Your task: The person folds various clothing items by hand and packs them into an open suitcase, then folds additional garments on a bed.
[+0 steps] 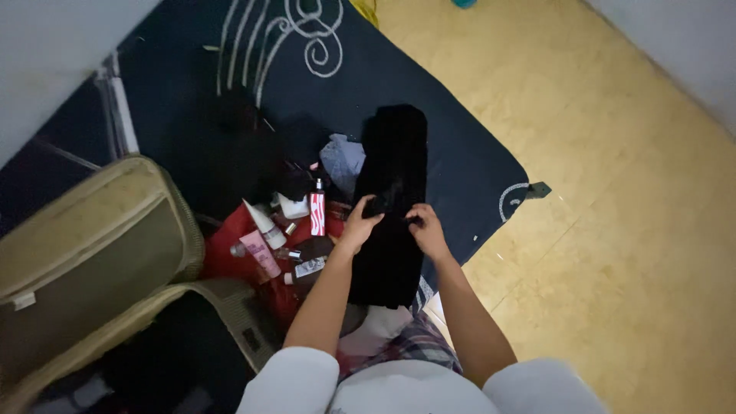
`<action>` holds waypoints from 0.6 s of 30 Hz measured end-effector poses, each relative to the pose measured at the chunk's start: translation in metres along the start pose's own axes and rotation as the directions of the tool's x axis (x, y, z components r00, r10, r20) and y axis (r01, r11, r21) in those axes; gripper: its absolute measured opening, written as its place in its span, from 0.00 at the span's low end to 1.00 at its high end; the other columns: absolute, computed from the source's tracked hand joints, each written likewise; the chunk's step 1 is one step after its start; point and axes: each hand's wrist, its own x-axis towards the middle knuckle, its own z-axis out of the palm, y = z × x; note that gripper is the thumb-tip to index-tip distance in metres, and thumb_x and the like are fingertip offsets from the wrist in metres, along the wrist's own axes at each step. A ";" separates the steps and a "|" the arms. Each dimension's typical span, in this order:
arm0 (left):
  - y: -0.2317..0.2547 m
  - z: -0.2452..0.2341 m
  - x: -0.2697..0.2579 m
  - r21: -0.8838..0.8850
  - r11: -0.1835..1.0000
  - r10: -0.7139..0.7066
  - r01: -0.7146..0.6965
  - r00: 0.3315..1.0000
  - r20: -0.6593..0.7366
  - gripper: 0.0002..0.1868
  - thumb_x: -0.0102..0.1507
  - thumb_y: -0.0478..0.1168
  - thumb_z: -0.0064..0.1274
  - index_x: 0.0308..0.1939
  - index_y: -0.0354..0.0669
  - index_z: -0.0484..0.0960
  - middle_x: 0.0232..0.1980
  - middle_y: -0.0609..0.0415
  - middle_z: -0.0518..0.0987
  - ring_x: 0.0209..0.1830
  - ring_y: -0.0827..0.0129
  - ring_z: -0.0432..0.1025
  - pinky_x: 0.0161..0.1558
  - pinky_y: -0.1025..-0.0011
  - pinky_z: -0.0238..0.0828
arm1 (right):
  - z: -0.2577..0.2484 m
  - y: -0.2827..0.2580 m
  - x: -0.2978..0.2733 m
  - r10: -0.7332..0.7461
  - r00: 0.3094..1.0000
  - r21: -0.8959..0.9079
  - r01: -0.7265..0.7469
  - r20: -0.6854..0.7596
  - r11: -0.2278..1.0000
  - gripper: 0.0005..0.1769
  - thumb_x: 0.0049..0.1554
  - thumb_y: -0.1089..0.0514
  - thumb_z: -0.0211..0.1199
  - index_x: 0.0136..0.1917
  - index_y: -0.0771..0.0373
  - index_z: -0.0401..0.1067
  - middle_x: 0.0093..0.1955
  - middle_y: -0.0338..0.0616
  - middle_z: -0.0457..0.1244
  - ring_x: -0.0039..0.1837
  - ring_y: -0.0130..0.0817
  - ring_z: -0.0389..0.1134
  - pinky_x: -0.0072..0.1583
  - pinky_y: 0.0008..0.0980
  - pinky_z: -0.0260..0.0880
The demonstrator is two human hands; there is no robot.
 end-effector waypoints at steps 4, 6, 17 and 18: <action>0.032 -0.016 -0.049 -0.082 0.995 0.055 -0.062 0.995 -0.087 0.28 0.60 0.32 0.63 0.63 0.49 0.74 0.64 0.49 0.73 0.66 0.60 0.65 0.65 0.67 0.55 | -0.009 -0.045 -0.031 -0.065 0.993 0.209 0.044 0.094 0.977 0.21 0.50 0.74 0.57 0.55 0.62 0.75 0.64 0.46 0.63 0.64 0.37 0.65 0.64 0.31 0.65; 0.047 -0.026 -0.067 -0.319 0.945 0.059 -0.076 0.996 -0.061 0.30 0.57 0.30 0.62 0.62 0.49 0.75 0.60 0.49 0.75 0.62 0.60 0.68 0.63 0.66 0.63 | -0.017 -0.077 -0.045 -0.020 0.976 0.370 -0.063 0.216 0.927 0.27 0.52 0.73 0.55 0.63 0.59 0.74 0.61 0.44 0.65 0.63 0.33 0.66 0.65 0.29 0.65; 0.142 -0.075 -0.165 -0.174 0.896 0.418 -0.409 0.908 0.018 0.31 0.56 0.26 0.59 0.64 0.41 0.75 0.62 0.51 0.76 0.65 0.64 0.69 0.68 0.71 0.61 | -0.044 -0.192 -0.092 0.016 0.923 -0.374 0.140 0.385 0.917 0.38 0.48 0.66 0.63 0.71 0.50 0.64 0.38 0.53 0.67 0.41 0.42 0.70 0.47 0.39 0.69; 0.148 -0.079 -0.170 -0.162 0.893 0.425 -0.420 0.905 -0.002 0.31 0.56 0.26 0.59 0.64 0.42 0.75 0.62 0.51 0.76 0.65 0.64 0.69 0.67 0.71 0.62 | -0.044 -0.193 -0.095 0.004 0.935 -0.397 0.147 0.354 0.906 0.33 0.49 0.65 0.63 0.68 0.53 0.68 0.39 0.55 0.67 0.42 0.43 0.70 0.47 0.40 0.69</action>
